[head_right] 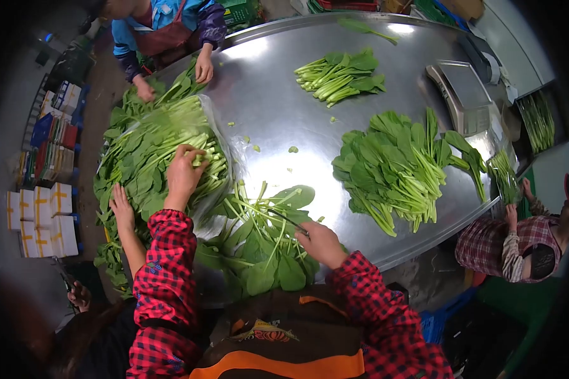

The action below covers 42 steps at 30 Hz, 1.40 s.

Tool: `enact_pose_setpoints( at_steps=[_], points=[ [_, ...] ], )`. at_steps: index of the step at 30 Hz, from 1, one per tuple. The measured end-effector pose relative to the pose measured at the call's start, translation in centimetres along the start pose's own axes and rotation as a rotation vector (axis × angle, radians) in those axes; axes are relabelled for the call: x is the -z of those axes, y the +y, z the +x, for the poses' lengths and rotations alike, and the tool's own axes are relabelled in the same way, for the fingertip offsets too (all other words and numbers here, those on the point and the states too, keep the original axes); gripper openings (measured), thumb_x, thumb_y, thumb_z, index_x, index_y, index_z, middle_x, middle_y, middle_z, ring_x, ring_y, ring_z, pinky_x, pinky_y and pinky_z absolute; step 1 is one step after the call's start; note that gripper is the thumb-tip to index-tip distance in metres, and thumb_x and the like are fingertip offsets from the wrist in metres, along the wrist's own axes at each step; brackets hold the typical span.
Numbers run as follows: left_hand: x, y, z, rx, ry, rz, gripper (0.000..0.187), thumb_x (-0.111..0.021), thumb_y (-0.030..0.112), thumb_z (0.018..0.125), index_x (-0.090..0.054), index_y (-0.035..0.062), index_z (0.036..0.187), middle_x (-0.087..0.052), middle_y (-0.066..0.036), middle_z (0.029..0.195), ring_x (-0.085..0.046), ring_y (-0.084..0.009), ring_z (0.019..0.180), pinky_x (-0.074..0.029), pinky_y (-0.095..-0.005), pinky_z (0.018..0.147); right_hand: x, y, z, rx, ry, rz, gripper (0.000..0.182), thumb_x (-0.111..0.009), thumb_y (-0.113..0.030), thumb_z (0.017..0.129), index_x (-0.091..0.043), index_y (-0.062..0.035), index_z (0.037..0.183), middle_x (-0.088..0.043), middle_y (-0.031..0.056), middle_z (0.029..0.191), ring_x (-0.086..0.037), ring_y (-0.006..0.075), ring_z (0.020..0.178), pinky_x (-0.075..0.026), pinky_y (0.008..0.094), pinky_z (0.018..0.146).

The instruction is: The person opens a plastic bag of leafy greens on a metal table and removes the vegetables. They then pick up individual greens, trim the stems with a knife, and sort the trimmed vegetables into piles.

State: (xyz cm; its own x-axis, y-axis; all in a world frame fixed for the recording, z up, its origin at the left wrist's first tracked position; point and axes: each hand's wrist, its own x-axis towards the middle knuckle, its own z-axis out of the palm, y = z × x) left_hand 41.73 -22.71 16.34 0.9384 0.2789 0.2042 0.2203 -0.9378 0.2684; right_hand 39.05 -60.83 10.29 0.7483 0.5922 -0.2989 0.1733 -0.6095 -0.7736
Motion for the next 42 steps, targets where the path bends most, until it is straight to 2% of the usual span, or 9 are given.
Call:
enact_pose_setpoints(
  at_steps=[13,15,18,24,30,34,38,41,42],
  points=[
    [0.0,1.3,-2.6,0.078,0.092,0.027,0.027,-0.082,0.014,0.072,-0.065,0.0090,0.093,-0.058,-0.007,0.103,-0.064,-0.0322,0.079,-0.052,-0.0431,0.066,0.2,0.6,-0.4,0.003,0.016,0.001,0.026,-0.062,-0.028,0.091,-0.066,-0.0047,0.102,-0.066,0.0176,0.091,-0.063,0.0375,0.084,-0.050,0.0453,0.074],
    [1.3,1.4,-2.2,0.030,-0.108,0.051,0.025,-0.079,0.019,0.076,-0.067,0.0082,0.096,-0.061,-0.008,0.097,-0.065,-0.0325,0.081,-0.052,-0.0444,0.068,0.3,0.7,-0.4,0.006,0.021,0.005,0.027,-0.063,-0.029,0.090,-0.067,-0.0052,0.103,-0.066,0.0175,0.091,-0.064,0.0371,0.084,-0.050,0.0455,0.074],
    [1.9,1.0,-1.1,0.079,-0.034,0.051,0.026,-0.078,0.023,0.078,-0.069,0.0083,0.098,-0.063,-0.009,0.094,-0.066,-0.0328,0.085,-0.052,-0.0451,0.072,0.1,0.6,-0.4,0.002,0.024,0.012,0.027,-0.063,-0.029,0.090,-0.067,-0.0056,0.103,-0.066,0.0171,0.091,-0.064,0.0370,0.085,-0.051,0.0457,0.075],
    [1.5,0.4,0.1,0.074,-0.292,0.138,0.029,-0.079,0.018,0.074,-0.068,0.0093,0.100,-0.058,-0.013,0.109,-0.061,-0.0373,0.100,-0.051,-0.0450,0.080,-0.7,1.3,-0.6,0.074,0.082,0.043,0.027,-0.063,-0.029,0.090,-0.066,-0.0058,0.104,-0.067,0.0169,0.092,-0.064,0.0377,0.086,-0.051,0.0460,0.075],
    [4.9,2.0,-1.4,0.087,-0.110,0.033,0.031,-0.081,0.013,0.071,-0.062,0.0068,0.095,-0.063,-0.014,0.099,-0.063,-0.0386,0.091,-0.049,-0.0468,0.076,0.2,2.1,-1.2,0.043,0.110,-0.004,0.025,-0.062,-0.028,0.090,-0.065,-0.0055,0.102,-0.066,0.0163,0.090,-0.063,0.0376,0.086,-0.050,0.0460,0.076],
    [9.4,5.3,-3.2,-0.010,0.127,-0.230,0.026,-0.078,0.004,0.073,-0.065,0.0010,0.096,-0.063,-0.015,0.092,-0.063,-0.0345,0.083,-0.049,-0.0397,0.074,0.8,1.5,-1.2,0.037,0.098,-0.006,0.026,-0.061,-0.027,0.091,-0.064,-0.0039,0.102,-0.065,0.0163,0.092,-0.063,0.0371,0.087,-0.050,0.0456,0.076],
    [10.9,8.3,-5.6,0.008,0.141,-0.398,0.024,-0.079,0.004,0.074,-0.067,-0.0020,0.094,-0.066,-0.014,0.095,-0.065,-0.0271,0.084,-0.050,-0.0343,0.075,1.6,-0.7,-0.5,0.073,0.202,0.135,0.027,-0.059,-0.025,0.094,-0.065,-0.0028,0.107,-0.064,0.0166,0.095,-0.062,0.0351,0.086,-0.050,0.0428,0.076],
    [9.8,10.9,-7.5,0.183,-0.075,-0.573,0.030,-0.084,0.015,0.075,-0.070,-0.0026,0.096,-0.071,-0.011,0.089,-0.065,-0.0197,0.080,-0.050,-0.0314,0.075,2.5,-4.1,-0.2,0.090,0.240,0.302,0.024,-0.055,-0.020,0.098,-0.066,-0.0030,0.110,-0.063,0.0157,0.094,-0.062,0.0338,0.085,-0.049,0.0400,0.076],
    [9.0,11.2,-8.1,0.194,-0.146,-0.612,0.029,-0.084,0.017,0.077,-0.072,-0.0003,0.096,-0.070,-0.001,0.085,-0.056,-0.0075,0.072,-0.045,-0.0243,0.065,3.2,-5.4,-0.4,0.066,0.220,0.332,0.022,-0.055,-0.018,0.097,-0.066,-0.0030,0.109,-0.063,0.0150,0.094,-0.062,0.0339,0.085,-0.050,0.0398,0.076]
  ],
)
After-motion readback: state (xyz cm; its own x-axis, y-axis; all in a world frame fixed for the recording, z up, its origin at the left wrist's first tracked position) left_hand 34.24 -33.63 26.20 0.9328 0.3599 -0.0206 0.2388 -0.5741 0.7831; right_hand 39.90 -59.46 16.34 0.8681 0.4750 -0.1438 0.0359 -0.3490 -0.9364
